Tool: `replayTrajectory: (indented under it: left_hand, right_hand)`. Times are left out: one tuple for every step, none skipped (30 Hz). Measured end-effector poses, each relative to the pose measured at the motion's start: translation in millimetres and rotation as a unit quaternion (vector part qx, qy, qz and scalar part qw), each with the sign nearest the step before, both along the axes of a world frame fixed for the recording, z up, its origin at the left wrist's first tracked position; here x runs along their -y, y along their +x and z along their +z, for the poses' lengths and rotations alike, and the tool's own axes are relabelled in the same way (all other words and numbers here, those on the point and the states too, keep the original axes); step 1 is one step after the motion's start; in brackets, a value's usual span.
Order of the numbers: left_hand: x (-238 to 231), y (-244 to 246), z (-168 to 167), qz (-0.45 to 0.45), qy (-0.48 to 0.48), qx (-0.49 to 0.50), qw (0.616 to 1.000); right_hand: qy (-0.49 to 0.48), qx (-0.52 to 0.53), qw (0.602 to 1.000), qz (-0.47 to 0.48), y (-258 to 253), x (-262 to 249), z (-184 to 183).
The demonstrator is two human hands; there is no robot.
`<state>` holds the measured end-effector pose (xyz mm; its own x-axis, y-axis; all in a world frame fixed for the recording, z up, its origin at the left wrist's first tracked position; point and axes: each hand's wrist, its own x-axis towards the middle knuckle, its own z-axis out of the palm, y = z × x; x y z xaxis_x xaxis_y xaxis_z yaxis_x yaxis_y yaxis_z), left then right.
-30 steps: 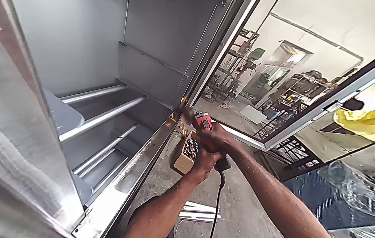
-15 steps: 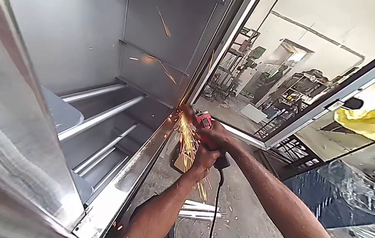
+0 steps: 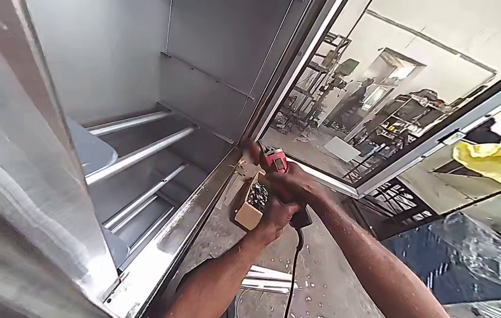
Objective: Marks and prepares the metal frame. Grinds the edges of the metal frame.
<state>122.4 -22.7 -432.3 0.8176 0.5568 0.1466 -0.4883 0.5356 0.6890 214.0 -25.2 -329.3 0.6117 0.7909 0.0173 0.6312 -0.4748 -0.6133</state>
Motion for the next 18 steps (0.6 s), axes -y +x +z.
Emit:
replayTrajectory:
  left_hand:
    - [2,0,-1,-0.003,0.006,-0.005,1.000]
    - [3,0,-1,-0.007,0.011,-0.007,1.000]
    - [4,0,-2,-0.010,0.016,-0.008,1.000]
    - [5,0,-5,-0.010,0.022,-0.009,1.000]
    - [6,1,-6,-0.009,0.027,-0.009,1.000]
    - [6,1,-7,-0.009,0.030,-0.011,0.999]
    - [7,1,-7,-0.007,0.030,-0.014,0.999]
    - [7,1,-5,-0.006,0.028,-0.015,0.999]
    - [7,1,-5,-0.004,0.024,-0.017,1.000]
    - [6,0,-5,0.000,0.023,-0.021,1.000]
    - [5,-1,-5,0.003,0.023,-0.023,0.999]
    - [4,-1,-5,0.005,0.027,-0.024,0.999]
    - [3,-2,-5,0.007,0.034,-0.025,0.999]
    - [2,-3,-5,0.008,0.046,-0.029,0.998]
    - [1,-4,-6,0.013,0.064,-0.032,0.997]
    - [1,-6,-6,0.018,0.089,-0.032,0.995]
    - [1,-8,-7,0.021,0.117,-0.031,0.992]
    - [2,-11,-7,0.010,0.138,-0.019,0.990]
  right_hand:
    - [0.009,0.000,1.000,-0.003,-1,4,0]
    - [0.020,-0.001,1.000,-0.006,-2,7,-1]
    - [0.032,-0.004,0.999,-0.008,-2,9,-2]
    - [0.039,-0.008,0.999,-0.012,-3,12,-3]
    - [0.041,-0.011,0.999,-0.015,-3,14,-4]
    - [0.042,-0.013,0.999,-0.015,-3,15,-5]
    - [0.042,-0.013,0.999,-0.012,-3,15,-6]
    - [0.043,-0.013,0.999,-0.008,-3,13,-6]
    - [0.044,-0.015,0.999,-0.005,-3,12,-6]
    - [0.044,-0.017,0.999,-0.001,-3,10,-7]
    - [0.044,-0.020,0.999,0.001,-3,9,-7]
    - [0.045,-0.023,0.999,0.003,-3,8,-7]
    - [0.049,-0.025,0.998,0.004,-3,7,-8]
    - [0.057,-0.027,0.998,0.001,-3,8,-8]
    - [0.073,-0.032,0.997,-0.002,-5,11,-8]
    - [0.097,-0.040,0.995,-0.008,-10,15,-7]
    - [0.122,-0.049,0.991,-0.015,-14,21,-6]
    - [0.152,-0.056,0.987,-0.023,-18,29,-5]
